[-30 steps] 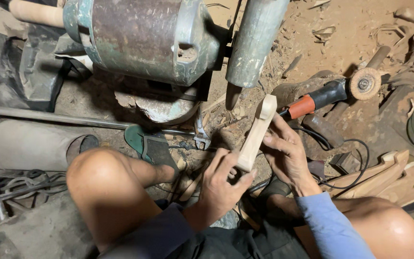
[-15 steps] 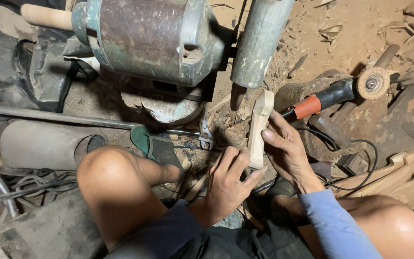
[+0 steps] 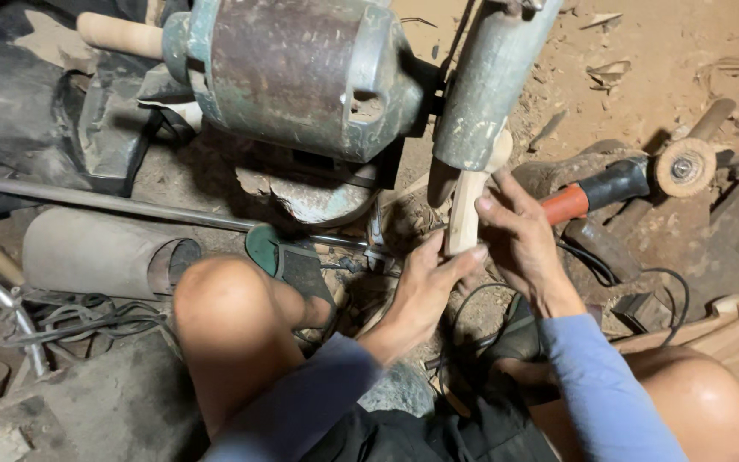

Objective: The person holds a small wooden piece against a rotating grinding wheel, shaping and smoothing its surface. The person repeatedly repositions the wood to grind different edges and faces.

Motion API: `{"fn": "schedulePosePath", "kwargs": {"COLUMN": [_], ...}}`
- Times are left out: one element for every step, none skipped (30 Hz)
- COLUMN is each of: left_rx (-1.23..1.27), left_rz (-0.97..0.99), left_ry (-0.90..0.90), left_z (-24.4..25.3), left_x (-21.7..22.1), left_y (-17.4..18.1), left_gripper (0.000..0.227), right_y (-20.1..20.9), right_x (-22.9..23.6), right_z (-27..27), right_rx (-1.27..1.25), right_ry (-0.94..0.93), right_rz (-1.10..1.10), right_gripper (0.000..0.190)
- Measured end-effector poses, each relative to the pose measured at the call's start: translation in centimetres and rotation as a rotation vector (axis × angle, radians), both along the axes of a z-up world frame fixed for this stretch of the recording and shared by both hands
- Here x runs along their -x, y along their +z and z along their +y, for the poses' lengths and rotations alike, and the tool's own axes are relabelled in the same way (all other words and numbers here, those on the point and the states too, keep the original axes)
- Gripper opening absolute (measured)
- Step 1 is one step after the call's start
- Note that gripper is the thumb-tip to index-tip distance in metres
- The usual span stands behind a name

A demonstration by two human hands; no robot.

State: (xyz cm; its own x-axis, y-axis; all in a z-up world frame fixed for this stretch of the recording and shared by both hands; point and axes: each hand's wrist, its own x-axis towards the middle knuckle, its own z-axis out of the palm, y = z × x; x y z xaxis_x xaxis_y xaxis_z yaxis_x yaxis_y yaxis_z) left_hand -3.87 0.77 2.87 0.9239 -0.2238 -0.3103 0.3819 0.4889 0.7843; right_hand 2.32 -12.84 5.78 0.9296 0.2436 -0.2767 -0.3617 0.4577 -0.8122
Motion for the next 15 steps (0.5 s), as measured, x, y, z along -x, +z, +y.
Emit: {"fn": "schedulePosePath", "kwargs": {"left_rx": [0.050,0.102,0.154,0.212,0.271,0.330,0.344,0.359,0.374,0.387,0.400,0.414,0.398,0.382,0.366], "left_rz": [0.065,0.130,0.195,0.218,0.241,0.262,0.256,0.250,0.243,0.238,0.233,0.227,0.236,0.251,0.265], "left_ry": [0.016,0.027,0.039,0.053,0.068,0.080,0.102,0.123,0.145,0.159,0.173,0.189,0.195,0.199,0.202], "left_z": [-0.1,-0.4,-0.6,-0.8,-1.1,-1.2,-1.1,-1.1,-1.2,-1.2,-1.3,-1.3,-1.3,-1.3,-1.2], "left_x": [-0.3,-0.7,-1.1,-1.5,-1.9,-2.3,-2.7,-3.1,-3.4,-3.7,-4.0,-4.2,-4.5,-4.7,-4.7], "left_y": [-0.2,-0.3,-0.5,-0.7,-1.0,-1.2,-1.4,-1.6,-1.8,-1.9,-2.0,-2.1,-2.2,-2.3,-2.3], "left_gripper": [0.028,0.027,0.027,0.026,0.025,0.025,0.025,0.024,0.023,0.022,0.021,0.020,0.020,0.020,0.020], "right_y": [0.0,0.0,-0.1,-0.4,-0.7,-1.1,-1.5,-2.0,-2.5,-3.0,-3.5,-3.9,-4.3,-4.7,-4.9], "right_x": [-0.6,-1.2,-1.7,-2.1,-2.4,-2.8,-3.2,-3.7,-4.1,-4.4,-4.7,-5.0,-5.3,-5.4,-5.5], "right_z": [0.1,0.2,0.2,0.3,0.4,0.4,0.4,0.5,0.4,0.4,0.4,0.4,0.4,0.4,0.4], "right_rx": [0.025,0.052,0.079,0.078,0.077,0.076,0.085,0.095,0.104,0.114,0.124,0.134,0.130,0.127,0.124], "right_ry": [-0.009,-0.022,-0.036,-0.037,-0.038,-0.042,-0.052,-0.063,-0.075,-0.081,-0.086,-0.090,-0.089,-0.091,-0.092], "right_rz": [-0.016,-0.030,-0.045,-0.056,-0.067,-0.078,-0.084,-0.089,-0.094,-0.095,-0.096,-0.097,-0.110,-0.119,-0.127], "right_gripper": [0.068,0.067,0.066,0.061,0.056,0.052,0.048,0.044,0.040,0.037,0.033,0.029,0.026,0.022,0.019]}}
